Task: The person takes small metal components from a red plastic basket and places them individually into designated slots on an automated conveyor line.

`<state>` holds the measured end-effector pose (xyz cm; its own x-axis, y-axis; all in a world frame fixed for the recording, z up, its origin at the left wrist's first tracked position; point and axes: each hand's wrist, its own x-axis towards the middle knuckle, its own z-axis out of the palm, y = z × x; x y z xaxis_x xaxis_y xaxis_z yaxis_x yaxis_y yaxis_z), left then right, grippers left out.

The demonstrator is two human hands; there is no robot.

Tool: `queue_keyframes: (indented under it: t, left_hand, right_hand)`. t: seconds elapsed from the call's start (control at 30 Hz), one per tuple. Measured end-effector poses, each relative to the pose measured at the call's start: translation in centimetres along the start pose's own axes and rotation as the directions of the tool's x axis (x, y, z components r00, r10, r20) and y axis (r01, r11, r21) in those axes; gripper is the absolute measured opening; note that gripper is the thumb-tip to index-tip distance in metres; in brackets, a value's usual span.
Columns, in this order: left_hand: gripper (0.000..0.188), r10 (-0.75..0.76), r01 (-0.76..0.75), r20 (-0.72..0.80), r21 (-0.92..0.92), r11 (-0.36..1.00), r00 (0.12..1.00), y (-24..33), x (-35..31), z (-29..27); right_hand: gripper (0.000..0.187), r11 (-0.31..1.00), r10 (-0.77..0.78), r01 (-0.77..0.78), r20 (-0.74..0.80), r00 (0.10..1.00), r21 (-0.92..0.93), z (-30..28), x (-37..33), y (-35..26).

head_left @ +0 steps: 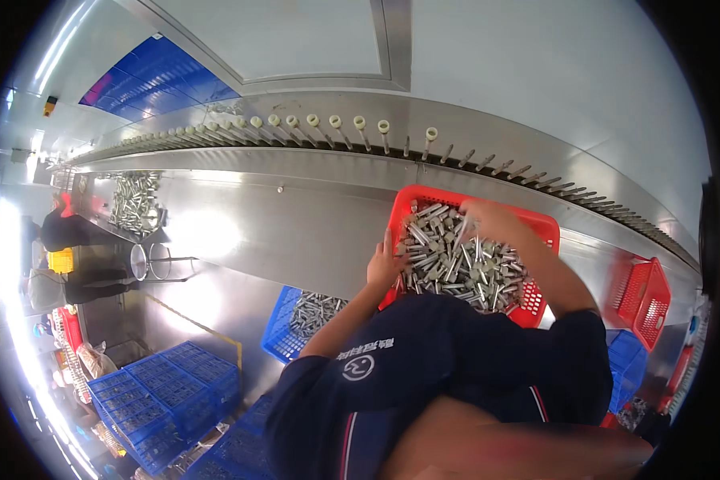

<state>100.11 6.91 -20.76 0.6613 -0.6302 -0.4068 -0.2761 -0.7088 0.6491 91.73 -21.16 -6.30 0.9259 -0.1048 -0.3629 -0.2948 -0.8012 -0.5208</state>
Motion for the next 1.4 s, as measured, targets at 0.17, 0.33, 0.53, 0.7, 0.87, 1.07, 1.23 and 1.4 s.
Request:
queue_keyframes:
  t: [0.17, 0.33, 0.53, 0.7, 0.87, 1.07, 1.23, 1.4]
  left_hand:
    - [0.074, -0.018, 0.018, -0.015, 0.041, 0.999, 1.0, -0.2, 1.1, -0.3]
    - [0.07, 0.127, -0.124, -0.1, 0.037, 0.992, 0.987, -0.1, 1.9, 0.4]
    - [0.069, 0.116, -0.113, -0.173, 0.026, 0.993, 0.978, -1.0, 1.6, 0.7]
    - [0.062, 0.151, -0.141, -0.271, 0.057, 0.988, 0.951, -0.7, 1.7, 0.5]
    - [0.055, 0.148, -0.173, -0.41, -0.025, 0.985, 0.9, -0.3, 5.8, -1.9]
    - [0.04, 0.128, -0.147, -0.426, -0.011, 0.989, 0.895, 1.3, 6.7, -1.8]
    - [0.024, 0.392, -0.393, -0.529, 0.118, 0.912, 0.752, 2.6, 6.8, -5.4]
    - [0.027, 0.577, -0.547, -0.662, 0.289, 0.786, 0.479, 13.5, 9.8, -12.9]
  right_hand:
    - [0.061, 0.97, -0.219, 0.099, -0.623, 0.751, -0.221, -1.6, 5.0, -1.0]
    - [0.033, 0.878, 0.152, 0.036, -0.351, 0.924, 0.477, -5.5, 14.1, 3.6]
    - [0.019, 0.526, 0.032, 0.391, -0.477, 0.878, 0.755, -7.7, 2.7, 4.5]
    - [0.057, 0.981, -0.101, 0.125, -0.158, 0.982, 0.149, 4.3, -5.6, 4.7]
    - [0.056, 0.988, -0.11, 0.153, -0.714, 0.691, -0.004, -1.1, 1.8, 2.0]
    - [0.049, 0.949, -0.168, -0.012, -0.541, 0.824, -0.314, -4.9, 12.6, 4.8]
    - [0.029, 0.995, 0.103, -0.086, -0.618, 0.779, 0.058, -12.5, 4.9, 1.0]
    - [0.035, 0.991, -0.072, 0.067, -0.037, 0.997, -0.117, -0.4, -4.1, 4.6]
